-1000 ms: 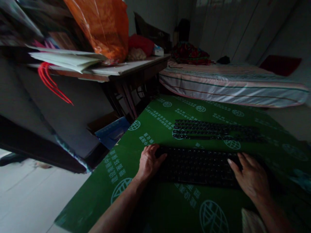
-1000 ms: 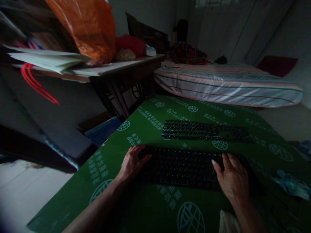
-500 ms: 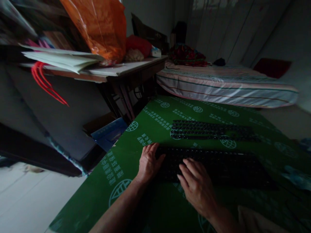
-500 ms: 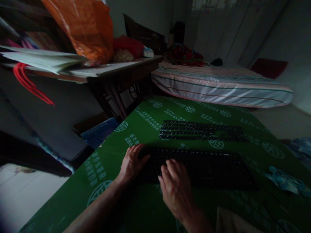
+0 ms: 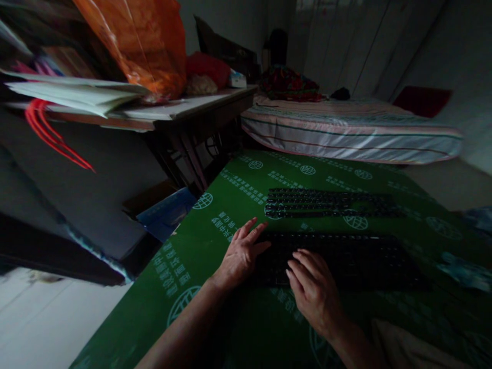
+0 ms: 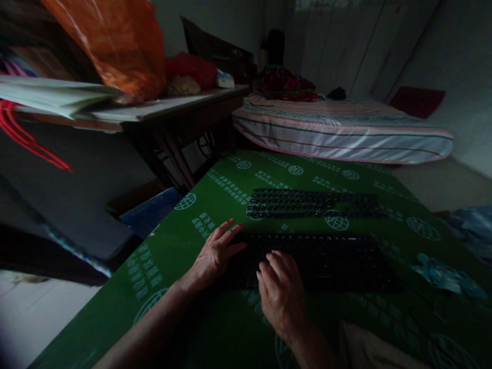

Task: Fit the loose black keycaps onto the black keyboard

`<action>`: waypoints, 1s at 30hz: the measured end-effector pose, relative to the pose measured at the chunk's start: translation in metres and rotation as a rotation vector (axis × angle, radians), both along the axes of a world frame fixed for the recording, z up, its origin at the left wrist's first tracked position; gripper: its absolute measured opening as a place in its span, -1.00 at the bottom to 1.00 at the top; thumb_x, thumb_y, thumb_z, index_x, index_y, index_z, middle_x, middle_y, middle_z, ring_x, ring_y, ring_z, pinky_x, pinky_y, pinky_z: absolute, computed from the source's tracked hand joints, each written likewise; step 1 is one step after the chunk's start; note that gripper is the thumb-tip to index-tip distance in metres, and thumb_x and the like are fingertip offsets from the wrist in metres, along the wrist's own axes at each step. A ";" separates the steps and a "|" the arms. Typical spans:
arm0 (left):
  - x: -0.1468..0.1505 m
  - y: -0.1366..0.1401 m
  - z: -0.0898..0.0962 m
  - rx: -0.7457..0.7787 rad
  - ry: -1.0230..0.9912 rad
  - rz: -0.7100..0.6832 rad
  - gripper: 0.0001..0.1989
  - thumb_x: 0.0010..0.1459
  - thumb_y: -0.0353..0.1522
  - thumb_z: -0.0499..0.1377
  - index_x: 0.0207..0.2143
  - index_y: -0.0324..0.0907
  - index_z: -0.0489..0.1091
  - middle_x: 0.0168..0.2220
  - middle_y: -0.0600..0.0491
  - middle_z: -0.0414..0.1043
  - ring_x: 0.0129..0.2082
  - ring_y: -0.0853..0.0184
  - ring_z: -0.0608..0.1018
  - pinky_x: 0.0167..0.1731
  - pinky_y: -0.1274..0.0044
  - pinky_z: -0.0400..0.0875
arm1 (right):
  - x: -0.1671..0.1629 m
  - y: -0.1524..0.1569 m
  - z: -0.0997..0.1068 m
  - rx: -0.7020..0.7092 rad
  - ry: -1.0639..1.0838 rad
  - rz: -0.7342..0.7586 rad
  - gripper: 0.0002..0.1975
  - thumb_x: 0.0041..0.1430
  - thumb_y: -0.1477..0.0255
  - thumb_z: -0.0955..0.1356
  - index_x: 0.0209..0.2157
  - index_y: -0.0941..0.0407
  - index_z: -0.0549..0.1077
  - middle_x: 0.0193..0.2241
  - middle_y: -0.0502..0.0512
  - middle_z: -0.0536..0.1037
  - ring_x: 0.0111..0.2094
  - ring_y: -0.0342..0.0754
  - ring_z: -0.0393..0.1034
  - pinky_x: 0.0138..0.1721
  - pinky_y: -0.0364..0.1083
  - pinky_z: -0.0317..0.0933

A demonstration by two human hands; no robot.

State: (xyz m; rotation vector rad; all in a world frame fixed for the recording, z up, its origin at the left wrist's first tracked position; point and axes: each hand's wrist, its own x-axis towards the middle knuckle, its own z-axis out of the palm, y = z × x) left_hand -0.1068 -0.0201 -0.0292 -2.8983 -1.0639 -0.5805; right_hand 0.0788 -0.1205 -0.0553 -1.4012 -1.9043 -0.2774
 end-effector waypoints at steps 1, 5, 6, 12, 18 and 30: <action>0.000 0.000 0.001 -0.004 0.008 -0.004 -0.66 0.13 -0.49 0.04 -0.13 -0.03 0.47 0.18 -0.04 0.18 0.20 -0.02 0.13 0.03 0.09 0.23 | 0.003 0.001 0.000 0.008 0.007 -0.012 -0.85 0.19 0.54 0.26 -0.24 0.20 0.45 -0.22 0.22 0.51 -0.08 0.07 0.34 -0.06 0.09 0.27; 0.000 0.001 0.004 0.000 0.043 -0.026 -0.66 0.14 -0.48 0.02 -0.11 -0.03 0.47 0.17 -0.03 0.22 0.21 -0.01 0.13 0.04 0.11 0.24 | 0.007 0.004 -0.002 0.006 0.005 -0.039 -0.85 0.19 0.53 0.27 -0.23 0.20 0.45 -0.21 0.22 0.50 -0.08 0.08 0.33 -0.06 0.09 0.27; -0.001 0.000 0.005 0.003 0.057 -0.030 -0.66 0.14 -0.48 0.02 -0.11 -0.04 0.46 0.17 -0.03 0.23 0.21 -0.01 0.13 0.04 0.12 0.24 | 0.007 0.004 -0.003 0.003 0.002 -0.042 -0.84 0.19 0.53 0.27 -0.23 0.20 0.45 -0.21 0.23 0.50 -0.07 0.09 0.32 -0.06 0.10 0.27; 0.011 -0.004 0.009 0.004 0.067 0.026 -0.74 0.10 -0.47 0.06 -0.22 -0.15 0.50 0.12 -0.12 0.28 0.20 -0.01 0.17 0.07 0.13 0.23 | 0.007 0.006 -0.011 -0.015 -0.007 -0.065 -0.83 0.18 0.53 0.27 -0.23 0.19 0.46 -0.18 0.23 0.48 -0.04 0.08 0.30 -0.04 0.09 0.26; 0.046 -0.007 0.015 0.010 0.026 0.207 -0.77 0.10 -0.33 0.16 -0.54 -0.23 0.50 -0.03 -0.15 0.42 0.14 -0.01 0.27 0.07 0.15 0.24 | 0.009 0.007 -0.016 0.003 0.017 -0.074 -0.82 0.17 0.56 0.25 -0.23 0.18 0.46 -0.18 0.23 0.48 -0.04 0.09 0.30 -0.04 0.10 0.26; 0.059 -0.005 0.020 0.056 0.019 0.298 -0.80 0.01 -0.33 0.24 -0.61 -0.22 0.46 -0.13 -0.15 0.47 0.09 -0.02 0.31 0.01 0.14 0.26 | 0.028 0.013 -0.008 0.011 0.063 -0.125 -0.84 0.18 0.54 0.25 -0.27 0.17 0.46 -0.21 0.21 0.48 -0.07 0.07 0.30 -0.06 0.08 0.26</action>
